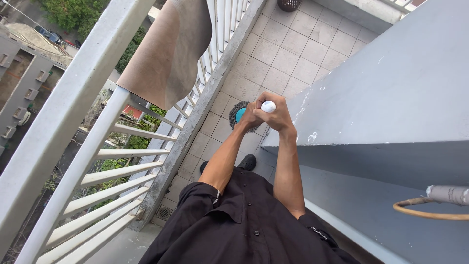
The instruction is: Assembling or fixing the handle of a spinning mop on an apartment balcony.
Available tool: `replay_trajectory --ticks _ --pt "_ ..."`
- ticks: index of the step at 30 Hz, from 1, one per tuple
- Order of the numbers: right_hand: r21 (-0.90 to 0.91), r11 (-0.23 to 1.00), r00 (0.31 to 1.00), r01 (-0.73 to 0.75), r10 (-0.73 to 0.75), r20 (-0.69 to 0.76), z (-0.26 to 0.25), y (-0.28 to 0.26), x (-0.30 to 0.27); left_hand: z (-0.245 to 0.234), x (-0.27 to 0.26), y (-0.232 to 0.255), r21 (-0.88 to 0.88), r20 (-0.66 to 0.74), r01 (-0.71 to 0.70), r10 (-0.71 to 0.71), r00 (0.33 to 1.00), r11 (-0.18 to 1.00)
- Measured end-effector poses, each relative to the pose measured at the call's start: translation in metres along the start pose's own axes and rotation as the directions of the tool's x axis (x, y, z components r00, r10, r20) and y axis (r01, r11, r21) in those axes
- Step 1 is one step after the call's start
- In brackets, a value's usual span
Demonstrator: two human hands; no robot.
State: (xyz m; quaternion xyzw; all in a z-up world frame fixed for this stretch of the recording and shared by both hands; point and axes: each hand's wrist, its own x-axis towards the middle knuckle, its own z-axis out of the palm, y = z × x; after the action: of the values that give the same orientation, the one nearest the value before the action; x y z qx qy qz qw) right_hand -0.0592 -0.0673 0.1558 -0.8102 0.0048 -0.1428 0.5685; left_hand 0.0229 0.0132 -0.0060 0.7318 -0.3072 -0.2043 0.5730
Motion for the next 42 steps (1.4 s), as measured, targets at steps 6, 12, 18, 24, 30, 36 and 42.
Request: replay_trajectory --ticks 6,12,18,24,30,36,42 --pt "0.015 1.0 1.0 -0.019 0.019 -0.013 0.023 -0.005 -0.002 -0.021 -0.015 -0.003 0.042 0.027 0.03 -0.032 0.999 0.999" --pt "0.099 0.993 0.998 -0.058 0.058 0.008 0.046 -0.015 -0.001 -0.04 -0.033 -0.022 0.146 -0.017 0.018 -0.015 1.0 0.989" --pt "0.119 0.993 0.999 -0.027 0.021 0.048 0.072 -0.025 0.003 -0.072 -0.057 -0.009 0.124 -0.051 0.006 0.0 0.999 0.992" --pt "0.148 0.988 0.995 -0.045 0.031 0.09 0.098 -0.029 0.009 -0.095 -0.073 -0.017 0.147 -0.098 0.053 -0.039 0.994 0.988" --pt "0.115 0.993 0.993 -0.041 0.028 0.114 0.118 -0.037 0.009 -0.109 -0.087 -0.036 0.136 -0.044 0.144 -0.139 0.989 0.98" --pt "0.077 0.994 0.99 -0.072 0.062 0.126 0.131 -0.041 0.006 -0.114 -0.096 -0.038 0.089 -0.09 0.08 -0.072 0.993 0.993" --pt "0.039 0.994 0.957 -0.1 0.085 0.276 0.127 -0.033 0.015 -0.103 -0.094 -0.056 0.038 -0.211 0.051 -0.042 0.977 0.998"
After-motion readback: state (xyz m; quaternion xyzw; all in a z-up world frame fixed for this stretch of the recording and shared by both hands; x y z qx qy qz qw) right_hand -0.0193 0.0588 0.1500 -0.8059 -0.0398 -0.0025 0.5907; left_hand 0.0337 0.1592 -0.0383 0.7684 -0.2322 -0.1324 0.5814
